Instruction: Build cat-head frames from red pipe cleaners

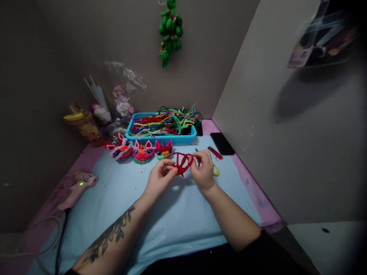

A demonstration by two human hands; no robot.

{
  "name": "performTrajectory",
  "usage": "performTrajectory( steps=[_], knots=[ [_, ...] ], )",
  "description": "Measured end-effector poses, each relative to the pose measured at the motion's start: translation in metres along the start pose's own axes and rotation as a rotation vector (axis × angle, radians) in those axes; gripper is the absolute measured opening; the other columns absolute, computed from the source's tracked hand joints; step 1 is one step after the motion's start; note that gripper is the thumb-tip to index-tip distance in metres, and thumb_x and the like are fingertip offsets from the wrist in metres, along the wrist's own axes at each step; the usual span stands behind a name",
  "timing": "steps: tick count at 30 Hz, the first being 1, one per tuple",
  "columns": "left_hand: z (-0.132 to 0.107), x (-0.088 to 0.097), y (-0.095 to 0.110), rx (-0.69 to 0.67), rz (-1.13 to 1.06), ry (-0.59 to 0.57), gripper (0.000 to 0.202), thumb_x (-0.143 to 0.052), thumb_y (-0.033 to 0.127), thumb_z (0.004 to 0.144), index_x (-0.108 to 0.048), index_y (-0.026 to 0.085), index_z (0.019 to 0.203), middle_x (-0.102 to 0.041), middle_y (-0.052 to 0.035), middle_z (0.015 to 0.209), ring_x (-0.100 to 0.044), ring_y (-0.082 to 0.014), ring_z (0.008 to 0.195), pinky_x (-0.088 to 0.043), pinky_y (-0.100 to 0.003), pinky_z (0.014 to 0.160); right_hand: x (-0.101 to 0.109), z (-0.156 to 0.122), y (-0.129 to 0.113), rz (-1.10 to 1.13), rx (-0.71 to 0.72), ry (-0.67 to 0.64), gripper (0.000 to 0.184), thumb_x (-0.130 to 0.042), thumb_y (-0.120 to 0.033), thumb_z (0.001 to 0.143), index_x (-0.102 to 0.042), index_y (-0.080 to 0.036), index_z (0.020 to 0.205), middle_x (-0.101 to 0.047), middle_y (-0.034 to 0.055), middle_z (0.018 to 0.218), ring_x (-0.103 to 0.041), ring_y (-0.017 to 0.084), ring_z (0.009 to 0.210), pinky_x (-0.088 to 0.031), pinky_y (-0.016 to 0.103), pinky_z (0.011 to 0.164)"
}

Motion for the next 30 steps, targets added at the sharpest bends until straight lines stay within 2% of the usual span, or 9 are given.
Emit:
performTrajectory(
  steps=[3, 6, 10, 14, 16, 19, 25, 30],
  knots=[
    [0.0, -0.001, -0.003, 0.013, -0.024, -0.012, 0.029, -0.077, 0.029, 0.065, -0.059, 0.017, 0.085, -0.064, 0.0013, 0.063, -0.061, -0.0125, 0.06, -0.045, -0.022, 0.061, -0.011, 0.0, 0.001, 0.033, 0.002, -0.129, 0.017, -0.052, -0.017, 0.084, -0.059, -0.02, 0.1, -0.056, 0.0017, 0.074, -0.052, 0.016, 0.063, -0.047, 0.031, 0.063],
    [0.001, -0.001, -0.006, 0.021, -0.017, -0.025, 0.028, -0.077, 0.028, 0.065, -0.059, 0.016, 0.084, -0.064, 0.0011, 0.063, -0.06, -0.0118, 0.058, -0.045, -0.022, 0.06, -0.016, 0.0, -0.003, 0.083, 0.047, -0.207, 0.023, -0.047, -0.014, 0.086, -0.061, -0.021, 0.103, -0.061, 0.0046, 0.081, -0.057, 0.018, 0.074, -0.049, 0.033, 0.067],
    [0.001, -0.006, -0.009, 0.061, 0.03, -0.066, 0.026, -0.077, 0.027, 0.063, -0.06, 0.015, 0.079, -0.064, 0.0003, 0.061, -0.059, -0.0115, 0.054, -0.045, -0.022, 0.057, -0.003, -0.002, -0.015, 0.028, 0.197, -0.1, 0.027, -0.048, -0.01, 0.085, -0.061, -0.024, 0.105, -0.062, 0.0052, 0.084, -0.058, 0.02, 0.079, -0.049, 0.036, 0.072],
    [0.0, -0.012, -0.013, 0.124, 0.041, -0.107, 0.025, -0.077, 0.026, 0.061, -0.06, 0.015, 0.074, -0.062, 0.0009, 0.056, -0.057, -0.0108, 0.049, -0.044, -0.022, 0.052, 0.012, -0.008, -0.029, -0.082, 0.38, 0.021, 0.032, -0.054, -0.013, 0.083, -0.06, -0.03, 0.11, -0.059, 0.0051, 0.085, -0.056, 0.021, 0.078, -0.049, 0.038, 0.072],
    [0.0, -0.01, -0.012, 0.115, 0.043, -0.086, 0.024, -0.077, 0.026, 0.061, -0.06, 0.015, 0.075, -0.062, 0.0008, 0.056, -0.056, -0.0108, 0.049, -0.044, -0.022, 0.052, 0.014, -0.006, -0.025, -0.097, 0.362, 0.036, 0.031, -0.056, -0.015, 0.084, -0.06, -0.03, 0.111, -0.058, 0.0052, 0.086, -0.056, 0.021, 0.08, -0.048, 0.039, 0.075],
    [0.002, 0.001, -0.006, 0.048, 0.056, 0.015, 0.025, -0.076, 0.027, 0.064, -0.06, 0.015, 0.08, -0.063, 0.0012, 0.059, -0.057, -0.0108, 0.051, -0.044, -0.021, 0.053, 0.013, -0.001, -0.016, -0.076, 0.289, 0.025, 0.03, -0.056, -0.016, 0.085, -0.06, -0.029, 0.112, -0.059, 0.0059, 0.089, -0.057, 0.021, 0.084, -0.048, 0.04, 0.079],
    [0.003, 0.022, 0.003, -0.056, 0.086, 0.213, 0.025, -0.073, 0.029, 0.067, -0.061, 0.017, 0.085, -0.066, -0.0006, 0.072, -0.063, -0.0142, 0.065, -0.047, -0.023, 0.06, 0.001, -0.002, -0.02, 0.017, 0.253, -0.087, 0.03, -0.056, -0.013, 0.084, -0.061, -0.026, 0.111, -0.061, 0.007, 0.089, -0.06, 0.02, 0.081, -0.053, 0.037, 0.072],
    [0.002, 0.023, 0.007, -0.141, 0.12, 0.231, 0.022, -0.072, 0.027, 0.07, -0.061, 0.018, 0.086, -0.065, -0.001, 0.075, -0.061, -0.0127, 0.068, -0.046, -0.022, 0.064, -0.004, -0.004, -0.026, 0.163, 0.175, -0.12, 0.027, -0.056, -0.01, 0.083, -0.063, -0.024, 0.105, -0.064, 0.006, 0.091, -0.061, 0.018, 0.083, -0.053, 0.034, 0.074]
  ],
)
Point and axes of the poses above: each hand's wrist, its own z-axis towards the middle knuckle, its own x-axis out of the back of the hand, y = z × x, the point moved 8 cm from there along z, towards the middle knuckle
